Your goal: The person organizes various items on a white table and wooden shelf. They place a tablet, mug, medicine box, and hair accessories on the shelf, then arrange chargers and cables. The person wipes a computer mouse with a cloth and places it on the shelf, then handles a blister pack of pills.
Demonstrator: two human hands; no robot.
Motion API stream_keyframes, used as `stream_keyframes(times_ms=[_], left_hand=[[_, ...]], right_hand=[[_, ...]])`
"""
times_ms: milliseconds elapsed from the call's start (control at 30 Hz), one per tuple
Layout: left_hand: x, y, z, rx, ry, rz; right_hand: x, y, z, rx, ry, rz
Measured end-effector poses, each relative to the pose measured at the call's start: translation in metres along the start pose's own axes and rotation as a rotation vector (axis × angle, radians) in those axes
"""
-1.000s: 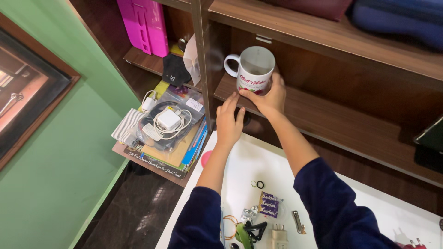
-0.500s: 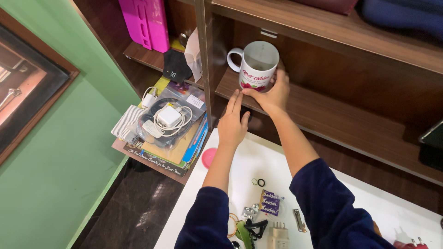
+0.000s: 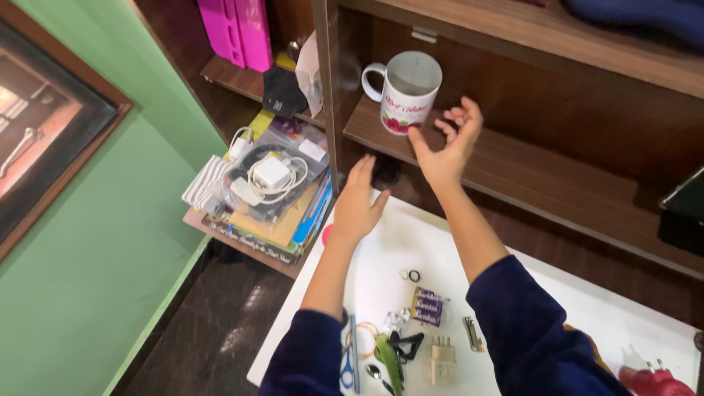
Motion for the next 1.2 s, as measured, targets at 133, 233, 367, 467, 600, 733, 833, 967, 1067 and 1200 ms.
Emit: stream_keyframes(times_ms=[133, 233, 367, 467, 600, 733, 833, 967, 1067, 1200], left_hand=[[-0.015, 0.077, 0.026, -0.337, 0.097, 0.14], [-0.039, 0.129, 0.024, -0.287, 0.023, 0.022], [-0.05, 0.19, 0.029, -0.432, -0.059, 0.004], [-0.048, 0.219, 0.03, -0.518, -0.1, 0.037], [-0.044, 0.244, 0.033, -0.606, -0.18, 0.162], [-0.052, 0.271, 0.04, -0.591, -0.295, 0.26], [-0.049, 0.299, 0.052, -0.637, -0.331, 0.359], [-0.042, 0.317, 0.062, -0.571, -0.363, 0.313], [-0.04, 0.321, 0.064, -0.553, -0.311, 0.292], [-0.058, 0.315, 0.053, -0.552, -0.203, 0.137]], right_hand=[[-0.011, 0.071, 0.024, -0.032, -0.055, 0.067], [-0.015, 0.137, 0.038, -0.014, 0.141, 0.236], [-0.001, 0.224, 0.041, 0.179, 0.094, 0.416], [0.007, 0.272, 0.035, 0.326, 0.111, 0.544], [0.012, 0.313, 0.035, 0.4, 0.134, 0.664], [0.017, 0.34, 0.048, 0.388, 0.123, 0.843], [0.022, 0.351, 0.066, 0.311, 0.057, 0.984], [0.032, 0.356, 0.081, 0.237, 0.012, 1.062], [0.041, 0.357, 0.086, 0.217, 0.008, 1.094], [0.043, 0.351, 0.09, 0.236, 0.016, 1.097]])
Point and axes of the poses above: each hand's wrist, its own y-axis away from the middle knuckle, its own x-axis out of the palm, z = x × y, the point moved 7 cm from there along -y, towards the middle knuckle, and after that the axes turned 3 degrees about -y, right-handed, at the moved point
